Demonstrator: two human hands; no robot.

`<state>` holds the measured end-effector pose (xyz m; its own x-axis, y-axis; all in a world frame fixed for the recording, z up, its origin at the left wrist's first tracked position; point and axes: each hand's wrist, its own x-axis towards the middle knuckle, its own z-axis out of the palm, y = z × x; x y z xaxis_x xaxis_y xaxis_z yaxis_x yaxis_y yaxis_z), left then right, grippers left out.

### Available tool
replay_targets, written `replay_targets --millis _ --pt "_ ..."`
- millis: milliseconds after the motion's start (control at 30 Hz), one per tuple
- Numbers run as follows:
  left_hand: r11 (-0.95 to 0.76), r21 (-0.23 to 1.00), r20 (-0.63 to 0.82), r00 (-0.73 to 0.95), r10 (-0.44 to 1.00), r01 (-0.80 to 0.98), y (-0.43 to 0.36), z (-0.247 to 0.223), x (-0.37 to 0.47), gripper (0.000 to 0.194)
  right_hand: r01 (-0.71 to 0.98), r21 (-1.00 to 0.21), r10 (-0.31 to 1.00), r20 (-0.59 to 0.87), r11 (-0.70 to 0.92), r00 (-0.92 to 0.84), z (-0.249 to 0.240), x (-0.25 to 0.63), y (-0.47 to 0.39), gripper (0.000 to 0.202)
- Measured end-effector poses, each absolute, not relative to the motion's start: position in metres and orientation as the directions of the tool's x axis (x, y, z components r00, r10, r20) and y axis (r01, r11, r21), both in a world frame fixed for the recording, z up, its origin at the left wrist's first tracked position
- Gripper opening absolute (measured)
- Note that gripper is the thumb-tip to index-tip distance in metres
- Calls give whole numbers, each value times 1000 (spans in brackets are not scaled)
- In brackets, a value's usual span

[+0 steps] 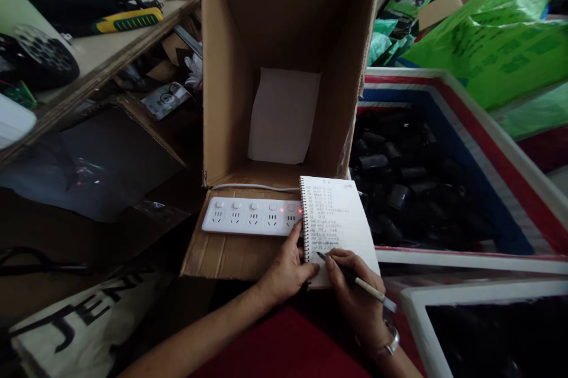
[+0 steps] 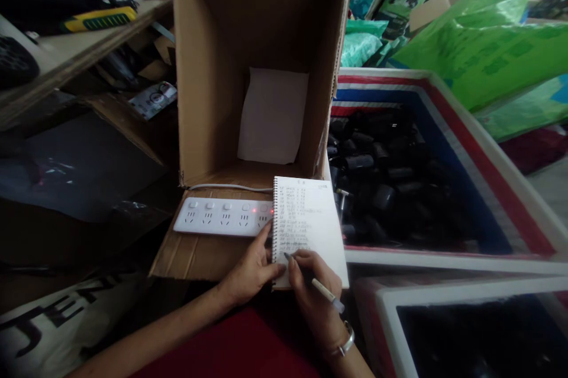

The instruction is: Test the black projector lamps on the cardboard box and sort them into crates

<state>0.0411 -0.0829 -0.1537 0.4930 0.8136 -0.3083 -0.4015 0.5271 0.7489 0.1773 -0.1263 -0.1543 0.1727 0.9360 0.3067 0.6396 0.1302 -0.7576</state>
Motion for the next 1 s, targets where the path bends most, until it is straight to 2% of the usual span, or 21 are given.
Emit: replay_targets --millis 1000 --pt "538 756 -331 492 805 -372 -84 -153 40 96 613 -780 945 281 122 169 -154 181 -126 9"
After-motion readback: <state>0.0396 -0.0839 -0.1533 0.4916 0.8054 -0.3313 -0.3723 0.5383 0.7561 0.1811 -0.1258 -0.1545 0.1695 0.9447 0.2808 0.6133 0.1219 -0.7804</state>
